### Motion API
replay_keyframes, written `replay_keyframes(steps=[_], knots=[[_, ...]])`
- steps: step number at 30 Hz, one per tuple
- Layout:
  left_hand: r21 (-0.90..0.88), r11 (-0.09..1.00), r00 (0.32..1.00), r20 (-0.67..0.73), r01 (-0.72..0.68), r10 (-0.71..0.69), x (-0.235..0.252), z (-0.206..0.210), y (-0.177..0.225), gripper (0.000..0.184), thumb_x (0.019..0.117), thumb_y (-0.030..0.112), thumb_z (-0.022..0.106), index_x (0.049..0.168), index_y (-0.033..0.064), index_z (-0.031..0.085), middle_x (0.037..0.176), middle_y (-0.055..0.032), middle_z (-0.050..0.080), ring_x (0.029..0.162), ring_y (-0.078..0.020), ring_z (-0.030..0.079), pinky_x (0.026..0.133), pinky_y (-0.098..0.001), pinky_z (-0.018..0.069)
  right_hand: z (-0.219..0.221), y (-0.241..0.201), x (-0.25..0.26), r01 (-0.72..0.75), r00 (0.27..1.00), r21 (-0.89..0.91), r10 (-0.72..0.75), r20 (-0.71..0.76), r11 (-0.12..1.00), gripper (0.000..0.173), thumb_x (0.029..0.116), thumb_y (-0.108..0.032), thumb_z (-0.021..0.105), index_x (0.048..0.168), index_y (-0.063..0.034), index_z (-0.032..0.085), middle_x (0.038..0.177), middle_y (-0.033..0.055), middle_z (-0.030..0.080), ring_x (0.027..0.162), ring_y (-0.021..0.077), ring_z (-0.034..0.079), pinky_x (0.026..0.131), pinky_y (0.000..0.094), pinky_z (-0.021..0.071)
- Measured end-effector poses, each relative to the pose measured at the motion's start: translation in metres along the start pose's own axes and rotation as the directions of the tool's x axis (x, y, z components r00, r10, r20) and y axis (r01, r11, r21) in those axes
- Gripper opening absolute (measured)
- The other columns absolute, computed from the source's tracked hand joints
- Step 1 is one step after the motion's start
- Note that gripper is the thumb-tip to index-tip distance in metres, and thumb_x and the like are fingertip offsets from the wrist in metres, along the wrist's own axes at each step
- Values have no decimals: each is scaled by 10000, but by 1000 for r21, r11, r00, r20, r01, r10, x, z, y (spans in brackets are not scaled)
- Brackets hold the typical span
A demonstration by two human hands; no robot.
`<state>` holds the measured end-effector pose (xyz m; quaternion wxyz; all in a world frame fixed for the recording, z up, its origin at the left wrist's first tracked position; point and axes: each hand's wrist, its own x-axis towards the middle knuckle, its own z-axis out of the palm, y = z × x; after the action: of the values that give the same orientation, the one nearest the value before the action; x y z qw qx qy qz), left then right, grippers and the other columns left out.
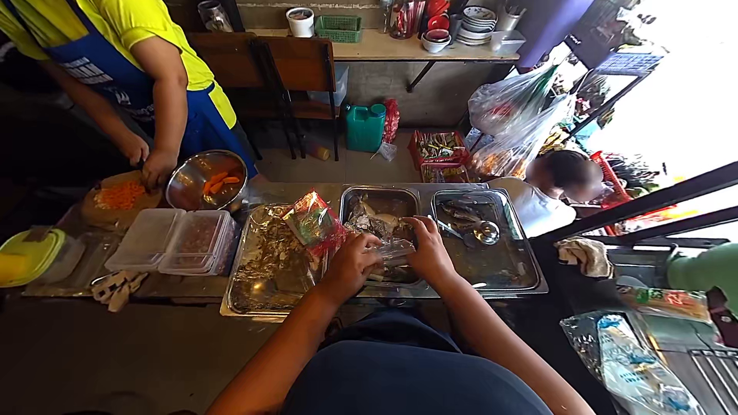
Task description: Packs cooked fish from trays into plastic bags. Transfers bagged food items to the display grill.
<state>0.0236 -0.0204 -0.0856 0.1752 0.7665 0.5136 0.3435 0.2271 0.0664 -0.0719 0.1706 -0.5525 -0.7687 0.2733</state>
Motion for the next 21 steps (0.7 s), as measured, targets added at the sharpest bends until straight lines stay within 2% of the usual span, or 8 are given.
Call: replay_keyframes(steps=[2,4,6,9,11,15,19,21], knots=[[28,997,997,-24,71,-70,-3,5,-3,278,999,89,571,1116,193,801,1288,-74,682,1154,-209,639,1036,-361,493,2,6,0,73,994,39,-76,78,997,625,855,-165,759,1446,-132,559,1528,195,463,1369,380,496,1103,531,459],[25,987,985,-69,159,-157,-4,7,-7,294,997,50,551,1160,126,784,1290,-58,697,1192,-199,647,1072,-365,484,0,18,1,186,960,115,-206,191,976,752,875,-416,790,1499,-119,492,1536,185,460,1376,357,488,1122,524,438],[30,969,963,-129,244,-238,-6,1,-13,260,995,40,558,1159,40,759,1284,-86,697,1193,-218,655,1065,-401,499,-9,34,3,186,931,82,-203,304,979,813,879,-556,750,1502,-107,484,1479,157,539,1381,333,499,1168,530,389],[59,938,916,-243,341,-318,-10,-16,-27,252,996,58,592,1202,16,731,1311,-120,674,1191,-235,656,1033,-430,531,-17,56,5,58,925,-229,33,378,972,556,983,-475,661,1305,-24,622,1279,200,650,1274,380,582,1109,553,436],[93,917,888,-303,389,-346,-14,-28,-34,284,1000,66,596,1258,30,710,1324,-135,662,1216,-262,641,1049,-451,515,-9,67,0,28,911,-385,135,390,922,438,992,-354,672,1244,3,643,1282,245,633,1286,423,562,1084,585,445],[125,894,833,-436,430,-340,-18,-40,-45,293,997,54,594,1267,24,706,1302,-147,672,1214,-290,637,1061,-473,493,6,81,-6,81,903,-506,151,401,859,376,1018,-286,629,1258,2,636,1285,236,635,1284,417,566,1069,592,450],[57,882,773,-510,468,-377,-21,-47,-50,304,1001,39,579,1278,38,703,1284,-143,668,1184,-233,648,1030,-398,526,14,87,-4,182,888,-597,130,441,781,408,1034,-352,601,1269,-19,628,1256,201,667,1225,389,612,1062,590,436],[32,888,764,-524,458,-375,-23,-49,-52,308,1003,33,571,1283,39,699,1280,-140,667,1153,-207,658,997,-368,544,13,89,-4,247,870,-577,85,486,779,336,1055,-293,567,1254,-29,630,1242,198,673,1227,386,610,1067,585,426]])
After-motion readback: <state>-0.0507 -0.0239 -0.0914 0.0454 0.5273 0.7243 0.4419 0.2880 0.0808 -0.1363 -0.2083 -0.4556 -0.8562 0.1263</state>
